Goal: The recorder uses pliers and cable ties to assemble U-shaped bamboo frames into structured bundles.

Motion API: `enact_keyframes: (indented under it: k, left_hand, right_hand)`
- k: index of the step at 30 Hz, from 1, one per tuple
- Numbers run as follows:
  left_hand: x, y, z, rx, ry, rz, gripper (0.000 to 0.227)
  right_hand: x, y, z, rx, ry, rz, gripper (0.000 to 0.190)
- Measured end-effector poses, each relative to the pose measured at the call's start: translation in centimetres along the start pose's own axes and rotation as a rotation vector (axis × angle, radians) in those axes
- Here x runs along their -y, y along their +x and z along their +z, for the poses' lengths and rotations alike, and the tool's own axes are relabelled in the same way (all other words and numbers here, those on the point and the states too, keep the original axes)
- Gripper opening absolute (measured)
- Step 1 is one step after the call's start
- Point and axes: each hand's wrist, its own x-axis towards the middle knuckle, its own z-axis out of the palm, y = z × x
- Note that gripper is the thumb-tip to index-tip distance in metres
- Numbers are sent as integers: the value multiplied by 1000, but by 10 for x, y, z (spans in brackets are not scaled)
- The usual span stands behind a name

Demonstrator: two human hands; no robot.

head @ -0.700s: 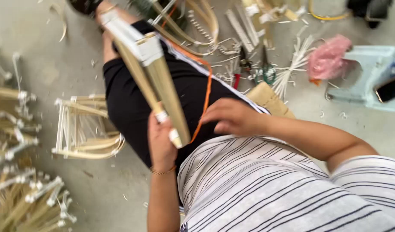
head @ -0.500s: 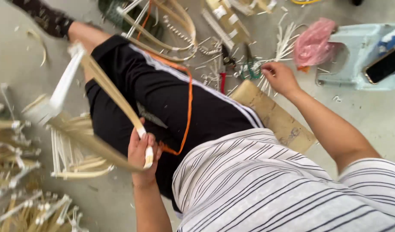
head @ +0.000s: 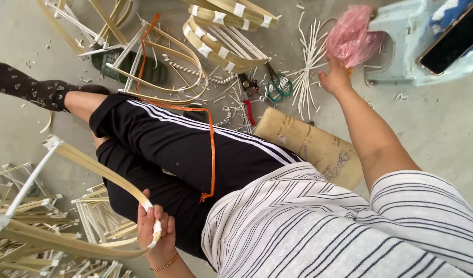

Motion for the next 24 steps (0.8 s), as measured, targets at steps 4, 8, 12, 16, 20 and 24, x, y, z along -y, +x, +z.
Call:
enact_keyframes:
  k: [4,8,12,16,20,24]
  left_hand:
    - [-9,-1,16,-36,36,15,49]
    - [-8,7,22,-20,38,6,49]
    - [-5,15,40,-4,57,-11,50]
    - [-6,11,32,-14,33,-2,50]
    - [-9,11,23,-37,-1,4,49]
    - [-16,9,12,-57,-3,1,49]
  right_hand:
    - [21,-18,-18,96,-3,169,40]
    - [58,-42,3,766,471,425,36]
    - [65,-72,78,1337,836,621,48]
    - [78,-75,93,1454,909,636,57]
    - [59,-83,101,1465,897,622,58]
    - [26,-110,115,1451,596,686,51]
